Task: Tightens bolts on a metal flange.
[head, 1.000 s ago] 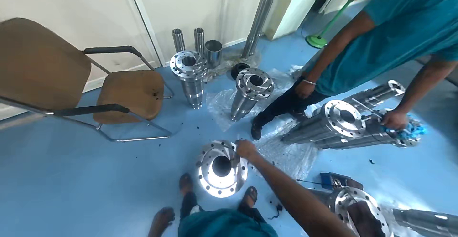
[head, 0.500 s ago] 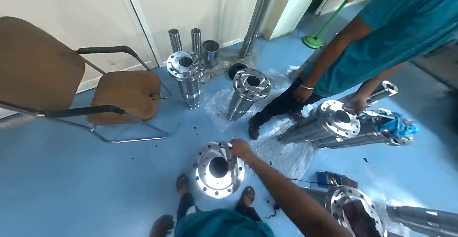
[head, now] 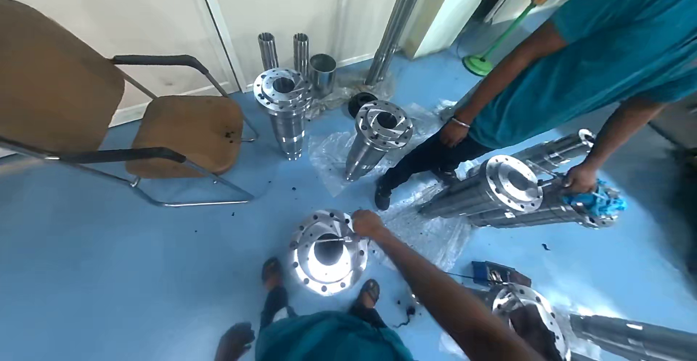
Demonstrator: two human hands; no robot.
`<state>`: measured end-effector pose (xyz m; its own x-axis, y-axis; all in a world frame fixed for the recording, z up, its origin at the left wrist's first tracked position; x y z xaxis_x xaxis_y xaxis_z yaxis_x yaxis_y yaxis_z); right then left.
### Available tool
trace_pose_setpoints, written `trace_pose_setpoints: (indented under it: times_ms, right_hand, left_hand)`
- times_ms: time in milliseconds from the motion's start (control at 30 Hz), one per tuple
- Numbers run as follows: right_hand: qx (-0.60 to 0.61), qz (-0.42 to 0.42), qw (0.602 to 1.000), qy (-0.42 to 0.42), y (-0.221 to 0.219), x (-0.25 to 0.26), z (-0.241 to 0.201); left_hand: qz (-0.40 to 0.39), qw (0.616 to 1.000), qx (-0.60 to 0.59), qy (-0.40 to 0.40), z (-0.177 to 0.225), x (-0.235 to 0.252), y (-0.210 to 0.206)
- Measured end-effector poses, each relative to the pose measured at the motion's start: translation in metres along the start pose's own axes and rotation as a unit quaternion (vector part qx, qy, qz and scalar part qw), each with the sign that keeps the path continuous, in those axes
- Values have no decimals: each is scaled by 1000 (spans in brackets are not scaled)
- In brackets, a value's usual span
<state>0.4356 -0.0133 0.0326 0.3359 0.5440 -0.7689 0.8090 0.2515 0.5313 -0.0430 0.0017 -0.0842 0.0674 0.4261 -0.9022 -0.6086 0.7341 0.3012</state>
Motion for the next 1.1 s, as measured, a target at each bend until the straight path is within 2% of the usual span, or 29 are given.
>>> trace_pose_setpoints:
  times_ms: [100,167,233,367,433,467,500,567,600,633,667,733,767,800,833,900,967,1100]
  right_hand:
    - [-50,-15,995,80,-1,0,56]
    - [-20,-10,989,143,-15,-9,60]
    - [-12,-21,983,182,-35,-10,45]
    - [-31,-29,985,169,-44,3,31]
    - [101,27,986,130,-56,4,40]
    - [204,84,971,89,-66,1,42]
    - [323,151,933,42,-78,-1,41]
    - [547,237,801,-44,-102,-4,29]
    - [622,249,739,-74,-110,-5,21]
    - [657,243,708,-94,-113,-6,18]
    - [643,231,723,-103,-111,-8,19]
    - [478,218,847,-80,-85,-14,30]
    - [356,212,909,-34,-67,-21,33]
    - [230,205,951,36,-54,-23,35]
    - [113,177,972,108,-46,-20,38]
    - [-57,75,973,212,-40,-11,43]
    - [-127,3,955,269,-33,-7,41]
    - [-190,-29,912,363,-27,3,35]
  left_hand:
    - [33,998,-59,-16,4,8,9]
    - [38,996,-75,-6,4,10,8]
    - [29,998,-57,5,2,7,3]
    - [-12,1000,17,10,0,12,-1]
    - [-7,1000,7,3,0,16,2]
    - [-3,1000,-4,0,2,18,4]
    - [5,1000,-18,-3,5,19,6]
    - [20,999,-44,-1,11,18,9]
    - [26,999,-47,1,13,16,10]
    - [26,999,-41,1,15,13,10]
    - [24,999,-34,0,18,11,11]
    - [19,1000,-20,-3,20,11,11]
    - [18,1000,-18,-2,19,11,10]
    - [19,1000,-19,1,16,11,10]
    - [20,1000,-20,3,14,11,10]
    - [19,1000,-21,11,11,9,9]
    - [16,1000,-11,16,8,7,9]
    - [15,1000,-16,20,6,5,8]
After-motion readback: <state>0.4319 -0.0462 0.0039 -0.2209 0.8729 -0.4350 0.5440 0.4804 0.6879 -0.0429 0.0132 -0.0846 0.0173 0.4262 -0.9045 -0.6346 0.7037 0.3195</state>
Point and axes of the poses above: each hand's wrist, its own x-axis towards the middle knuckle, its own y-axis out of the back of the hand, z = x × y, the point moved 6 cm from there along x, towards the middle knuckle, and after that the axes turned 15 degrees about x, right-handed, at the moved point
